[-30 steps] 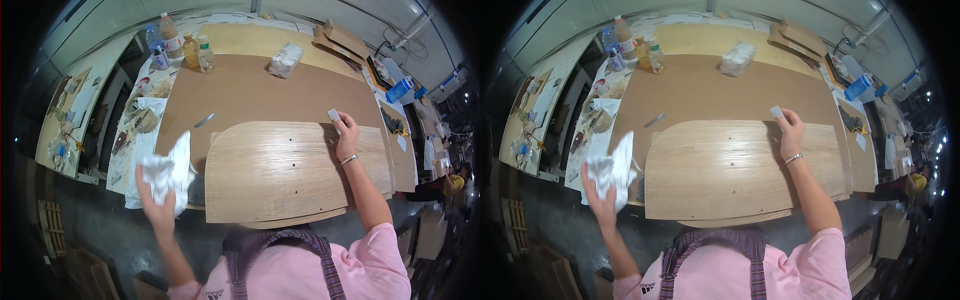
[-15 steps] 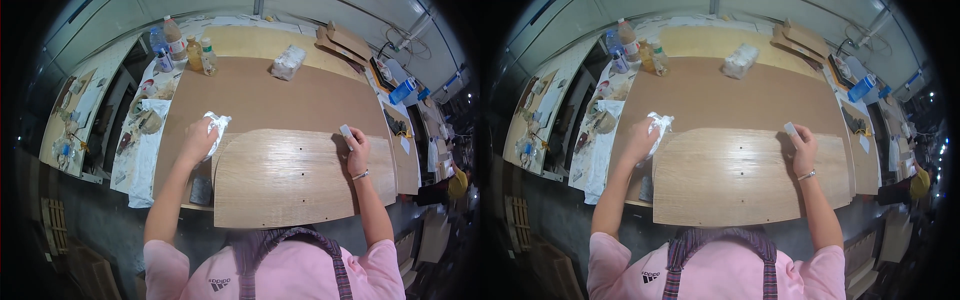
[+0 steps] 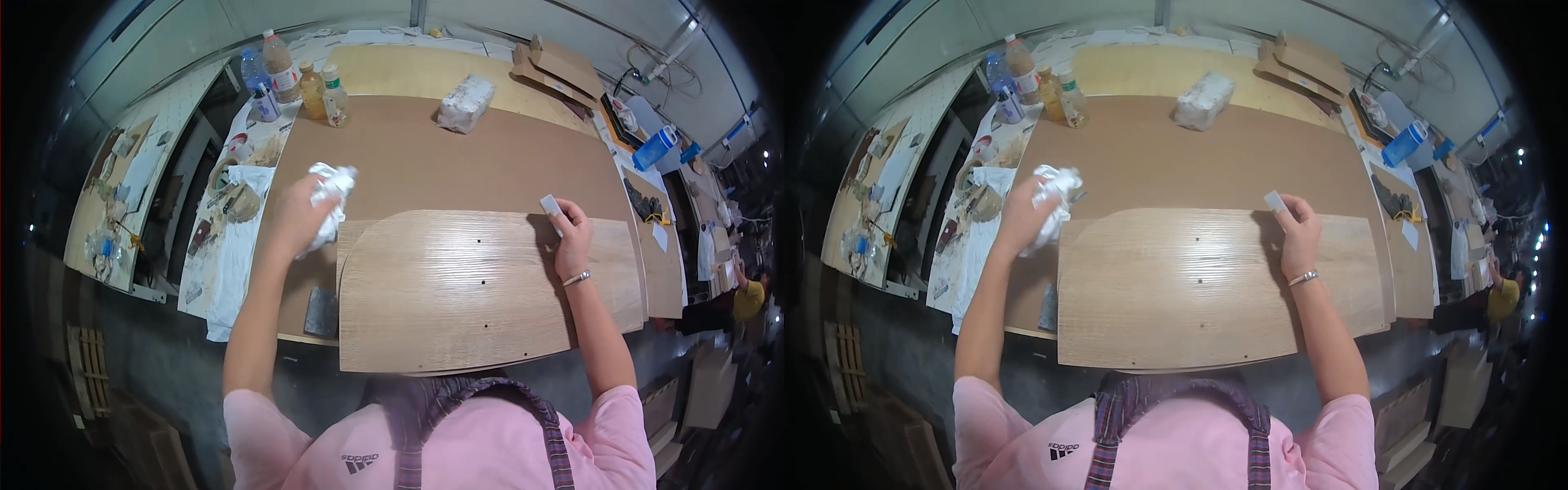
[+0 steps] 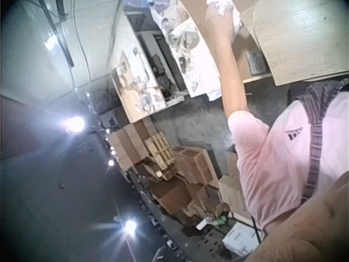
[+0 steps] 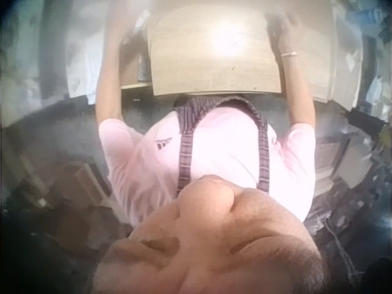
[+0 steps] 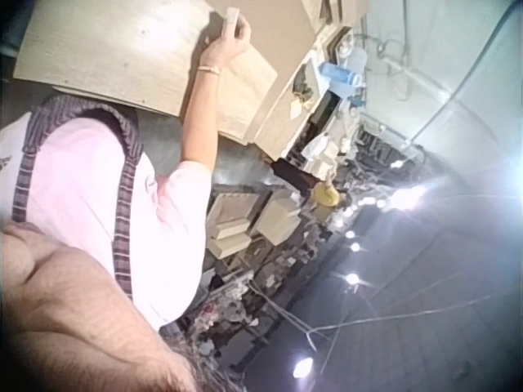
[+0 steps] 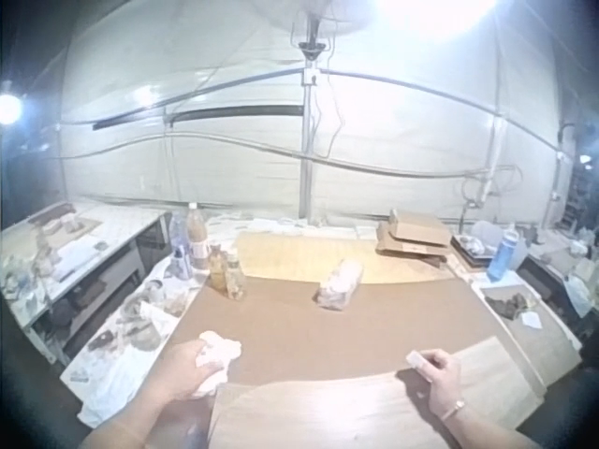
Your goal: The person sands the edges and surface of a wooden furniture panel using a sanding block and wipes the dust away with a white cloth.
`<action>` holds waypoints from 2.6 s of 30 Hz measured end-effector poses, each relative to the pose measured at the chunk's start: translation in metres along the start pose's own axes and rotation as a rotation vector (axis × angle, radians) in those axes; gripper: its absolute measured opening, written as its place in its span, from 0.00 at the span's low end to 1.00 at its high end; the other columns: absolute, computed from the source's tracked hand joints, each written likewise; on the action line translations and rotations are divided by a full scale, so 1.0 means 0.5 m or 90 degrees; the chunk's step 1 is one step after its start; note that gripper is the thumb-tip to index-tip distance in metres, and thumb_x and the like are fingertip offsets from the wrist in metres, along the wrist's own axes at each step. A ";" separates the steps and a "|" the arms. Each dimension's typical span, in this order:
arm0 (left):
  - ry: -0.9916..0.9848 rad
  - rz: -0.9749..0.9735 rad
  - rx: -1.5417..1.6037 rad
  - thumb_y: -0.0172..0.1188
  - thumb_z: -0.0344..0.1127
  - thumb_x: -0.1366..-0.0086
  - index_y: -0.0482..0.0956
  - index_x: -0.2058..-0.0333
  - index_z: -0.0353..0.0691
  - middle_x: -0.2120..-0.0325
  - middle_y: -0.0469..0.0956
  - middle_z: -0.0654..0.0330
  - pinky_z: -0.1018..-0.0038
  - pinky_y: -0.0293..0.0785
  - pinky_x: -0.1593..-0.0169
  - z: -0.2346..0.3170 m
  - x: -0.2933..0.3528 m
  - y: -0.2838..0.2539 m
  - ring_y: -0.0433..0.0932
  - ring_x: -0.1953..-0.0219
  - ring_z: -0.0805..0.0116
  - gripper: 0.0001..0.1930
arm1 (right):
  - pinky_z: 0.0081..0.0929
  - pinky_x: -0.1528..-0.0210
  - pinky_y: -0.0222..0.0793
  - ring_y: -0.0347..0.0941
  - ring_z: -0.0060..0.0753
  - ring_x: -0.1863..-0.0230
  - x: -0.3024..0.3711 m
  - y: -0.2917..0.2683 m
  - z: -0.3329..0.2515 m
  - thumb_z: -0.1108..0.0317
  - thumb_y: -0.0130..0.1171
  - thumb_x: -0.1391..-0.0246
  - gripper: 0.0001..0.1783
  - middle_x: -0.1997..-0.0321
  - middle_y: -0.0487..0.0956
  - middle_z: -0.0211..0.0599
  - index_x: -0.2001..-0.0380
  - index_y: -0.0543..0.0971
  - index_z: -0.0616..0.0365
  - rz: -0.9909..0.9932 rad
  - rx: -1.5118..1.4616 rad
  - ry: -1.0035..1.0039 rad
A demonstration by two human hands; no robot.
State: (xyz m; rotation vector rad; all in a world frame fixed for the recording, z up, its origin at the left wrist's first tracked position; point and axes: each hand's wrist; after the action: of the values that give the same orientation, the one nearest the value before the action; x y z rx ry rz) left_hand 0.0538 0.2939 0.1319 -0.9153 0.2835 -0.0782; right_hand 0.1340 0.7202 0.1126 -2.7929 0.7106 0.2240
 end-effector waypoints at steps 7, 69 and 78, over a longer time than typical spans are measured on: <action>-0.040 0.247 0.072 0.65 0.34 0.43 0.78 0.60 0.34 0.66 0.81 0.48 0.67 0.74 0.59 -0.073 0.050 -0.005 0.80 0.65 0.58 0.14 | 0.22 0.55 0.67 0.72 0.22 0.61 -0.027 0.038 0.001 0.68 0.60 0.48 0.14 0.63 0.80 0.32 0.60 0.80 0.66 -0.014 -0.056 -0.024; -0.021 0.399 0.235 0.57 0.22 0.40 0.72 0.51 0.25 0.57 0.75 0.53 0.71 0.68 0.48 0.128 0.291 -0.088 0.73 0.56 0.67 0.17 | 0.37 0.57 0.73 0.75 0.48 0.65 -0.103 -0.063 0.011 0.67 0.64 0.60 0.16 0.68 0.76 0.50 0.68 0.83 0.68 -0.006 0.445 -0.206; 0.071 0.341 0.204 0.58 0.22 0.42 0.73 0.51 0.26 0.57 0.74 0.56 0.74 0.68 0.49 0.225 0.216 -0.072 0.72 0.57 0.70 0.19 | 0.41 0.51 0.72 0.75 0.55 0.59 -0.203 -0.276 0.084 0.67 0.62 0.61 0.14 0.62 0.78 0.55 0.69 0.84 0.65 0.116 0.544 -0.111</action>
State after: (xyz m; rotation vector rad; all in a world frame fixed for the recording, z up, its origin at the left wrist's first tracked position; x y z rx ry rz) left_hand 0.1903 0.3383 0.2025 -0.4954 0.5938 0.3122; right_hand 0.1095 0.8943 0.1217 -1.8807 0.7793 0.1448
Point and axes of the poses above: each hand's wrist, its own x-axis away from the middle knuckle, its own y-axis out of the palm, z = x × y
